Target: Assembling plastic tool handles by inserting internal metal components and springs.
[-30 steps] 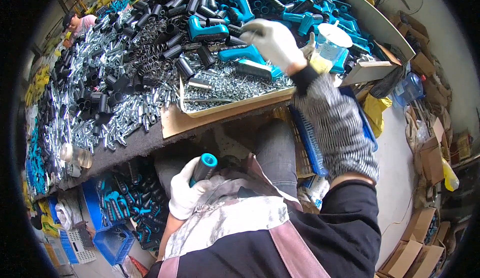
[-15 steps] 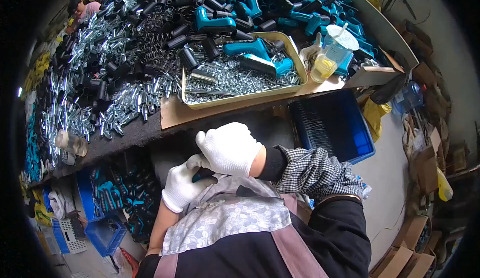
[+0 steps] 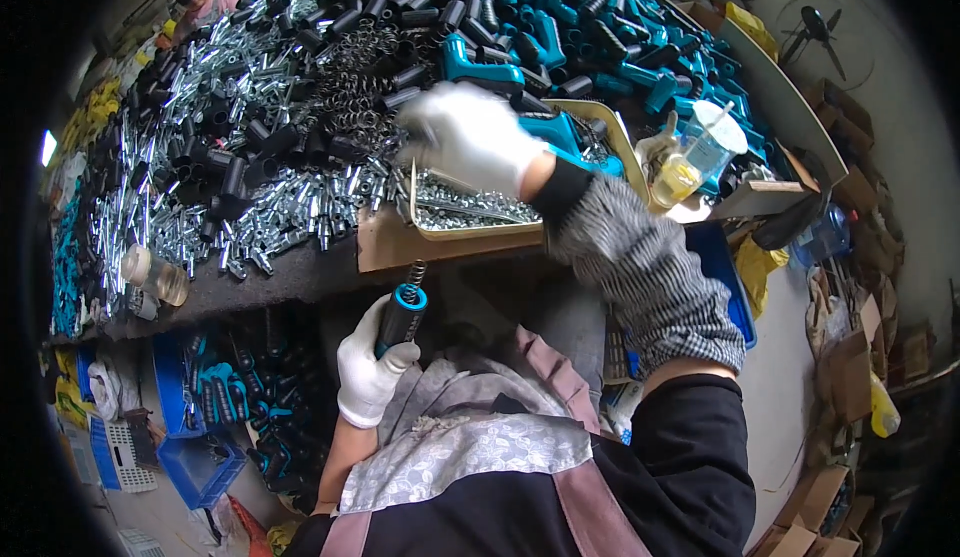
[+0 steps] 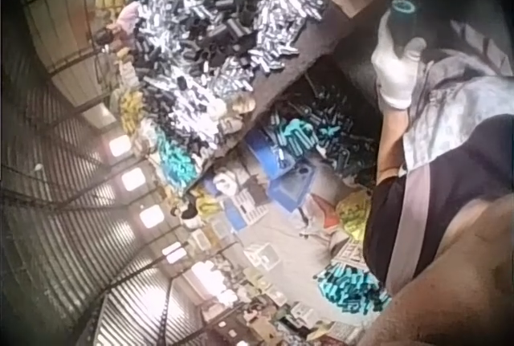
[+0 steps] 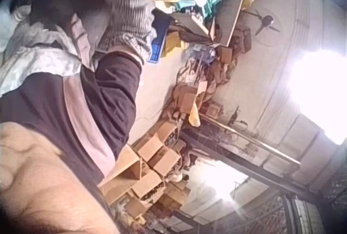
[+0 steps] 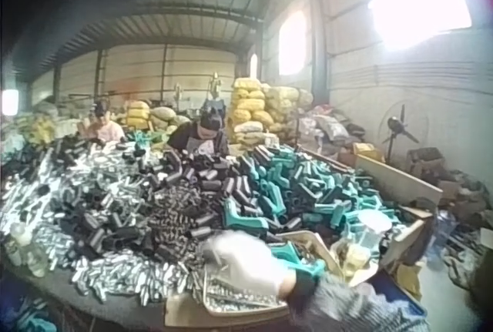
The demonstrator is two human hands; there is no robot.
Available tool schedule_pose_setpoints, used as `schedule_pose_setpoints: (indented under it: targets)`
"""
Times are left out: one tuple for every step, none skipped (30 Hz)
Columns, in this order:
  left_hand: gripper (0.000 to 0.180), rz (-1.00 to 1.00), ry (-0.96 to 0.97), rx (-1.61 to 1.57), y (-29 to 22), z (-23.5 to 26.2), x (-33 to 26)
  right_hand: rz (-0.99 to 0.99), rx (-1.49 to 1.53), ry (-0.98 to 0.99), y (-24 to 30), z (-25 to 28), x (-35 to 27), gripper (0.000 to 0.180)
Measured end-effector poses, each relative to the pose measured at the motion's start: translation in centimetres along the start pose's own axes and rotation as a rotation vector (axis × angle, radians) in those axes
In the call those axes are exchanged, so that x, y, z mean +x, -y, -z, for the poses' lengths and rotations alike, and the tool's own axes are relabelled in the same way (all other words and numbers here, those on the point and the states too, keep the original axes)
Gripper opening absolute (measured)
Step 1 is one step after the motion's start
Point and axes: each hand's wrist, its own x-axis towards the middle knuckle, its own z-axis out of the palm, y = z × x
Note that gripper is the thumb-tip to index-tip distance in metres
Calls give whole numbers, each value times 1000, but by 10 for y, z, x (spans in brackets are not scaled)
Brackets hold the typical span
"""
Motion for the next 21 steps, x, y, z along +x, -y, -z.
schedule_pose_setpoints:
  targets:
    - [75,-3,-9,-4,1,1,0,-69,-351,-54,-17,9,18,49]
    - [75,-41,1,2,3,0,1,-36,-664,-107,-53,8,27,59]
    - [75,-76,9,6,5,-1,3,-89,-722,-37,-86,7,29,67]
    - [74,-59,30,-8,4,-1,3,-205,-700,59,-106,2,29,70]
    - [74,-47,19,-7,7,1,1,-289,-616,161,-112,-2,30,72]
    - [73,-43,23,-8,9,2,0,-300,-534,161,-119,-1,27,71]
    - [73,-34,31,-10,13,2,-1,-227,-566,140,-117,6,23,71]
    - [71,-87,-9,-4,18,1,-4,-163,-525,9,-105,7,20,68]
    - [71,-32,8,-37,15,3,-5,-208,-392,-73,-93,12,14,64]
    - [71,30,22,-69,14,6,-9,-213,-228,-198,-72,15,4,61]
    - [70,-34,-1,12,21,8,-10,-284,69,-222,-49,22,-11,57]
    - [70,-28,2,25,19,12,-11,-363,438,-217,-26,32,-33,54]
    - [70,-17,0,36,21,14,-12,-433,832,-247,-2,26,-52,52]
    - [68,-31,1,51,25,15,-13,-533,987,-156,15,28,-76,56]
    - [66,-27,30,50,23,14,-12,-678,1236,-120,40,27,-102,66]
    - [63,-16,55,54,20,15,-13,-682,1285,-38,58,22,-118,78]
    - [59,89,123,3,17,16,-13,-785,1276,24,76,19,-128,80]
    - [57,52,118,32,21,15,-16,-843,1334,5,83,5,-145,78]
    - [56,9,106,66,23,14,-19,-859,1474,-3,87,1,-157,62]
    - [56,8,102,104,21,13,-20,-921,1498,-42,91,-4,-164,58]
    - [56,14,98,107,20,14,-23,-925,1541,11,89,-4,-170,58]
